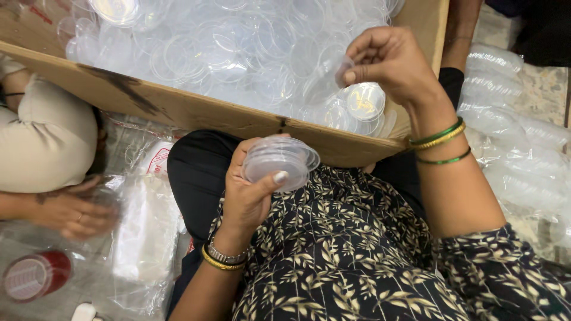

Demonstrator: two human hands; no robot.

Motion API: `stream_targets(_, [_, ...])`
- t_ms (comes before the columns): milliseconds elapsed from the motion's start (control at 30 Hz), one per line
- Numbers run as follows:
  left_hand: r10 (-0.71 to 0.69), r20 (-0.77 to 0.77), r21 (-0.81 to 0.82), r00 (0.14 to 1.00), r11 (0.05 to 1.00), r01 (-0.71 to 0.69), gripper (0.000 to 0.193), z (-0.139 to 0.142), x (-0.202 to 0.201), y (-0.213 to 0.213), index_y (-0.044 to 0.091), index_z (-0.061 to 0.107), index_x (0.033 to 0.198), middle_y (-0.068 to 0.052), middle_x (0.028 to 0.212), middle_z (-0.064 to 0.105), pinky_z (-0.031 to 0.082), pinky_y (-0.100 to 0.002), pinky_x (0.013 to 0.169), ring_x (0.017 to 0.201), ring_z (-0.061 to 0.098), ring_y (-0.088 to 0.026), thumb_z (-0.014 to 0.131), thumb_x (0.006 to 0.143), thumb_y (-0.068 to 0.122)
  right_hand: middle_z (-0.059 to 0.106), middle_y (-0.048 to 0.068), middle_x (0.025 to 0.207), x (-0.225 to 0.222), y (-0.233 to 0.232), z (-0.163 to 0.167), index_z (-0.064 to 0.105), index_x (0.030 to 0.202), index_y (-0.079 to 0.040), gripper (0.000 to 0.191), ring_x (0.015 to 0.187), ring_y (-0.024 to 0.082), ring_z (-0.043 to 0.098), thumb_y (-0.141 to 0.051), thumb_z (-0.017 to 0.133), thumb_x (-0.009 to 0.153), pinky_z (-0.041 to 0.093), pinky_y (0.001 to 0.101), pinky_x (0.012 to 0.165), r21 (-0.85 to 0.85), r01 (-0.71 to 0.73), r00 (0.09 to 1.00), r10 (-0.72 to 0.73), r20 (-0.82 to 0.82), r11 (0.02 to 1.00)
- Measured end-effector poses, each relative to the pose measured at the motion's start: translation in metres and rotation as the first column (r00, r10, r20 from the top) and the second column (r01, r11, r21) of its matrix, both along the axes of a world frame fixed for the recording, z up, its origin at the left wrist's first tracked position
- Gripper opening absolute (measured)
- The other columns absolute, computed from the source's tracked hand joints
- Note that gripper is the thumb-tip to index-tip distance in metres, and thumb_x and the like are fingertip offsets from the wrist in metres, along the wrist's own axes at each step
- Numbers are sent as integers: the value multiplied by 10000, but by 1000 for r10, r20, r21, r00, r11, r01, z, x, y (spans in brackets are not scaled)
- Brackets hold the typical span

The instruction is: The person sits on the floor with a cardboard box of clear plastic lids and stacks loose lids one at a time into tall stacks, placing completed stacks back into the box. Another person's hands occasionally reach into the box to move lids aside.

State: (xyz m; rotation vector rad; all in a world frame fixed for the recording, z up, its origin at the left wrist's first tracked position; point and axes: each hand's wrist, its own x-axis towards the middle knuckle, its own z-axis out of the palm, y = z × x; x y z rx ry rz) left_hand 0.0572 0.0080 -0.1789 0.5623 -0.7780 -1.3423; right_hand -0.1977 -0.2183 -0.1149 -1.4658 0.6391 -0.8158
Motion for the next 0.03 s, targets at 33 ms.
stream_targets(33, [4, 66, -40, 998, 999, -2, 474, -3, -1, 1, -14, 515, 1345, -245, 1450, 568, 505, -557, 1089, 1267, 615, -321, 790, 959, -3, 744, 149, 955, -5, 2, -3, 688, 1071, 57, 256, 907, 212, 748, 67, 842, 866, 638, 319, 854, -34, -5, 1000, 4, -6, 999])
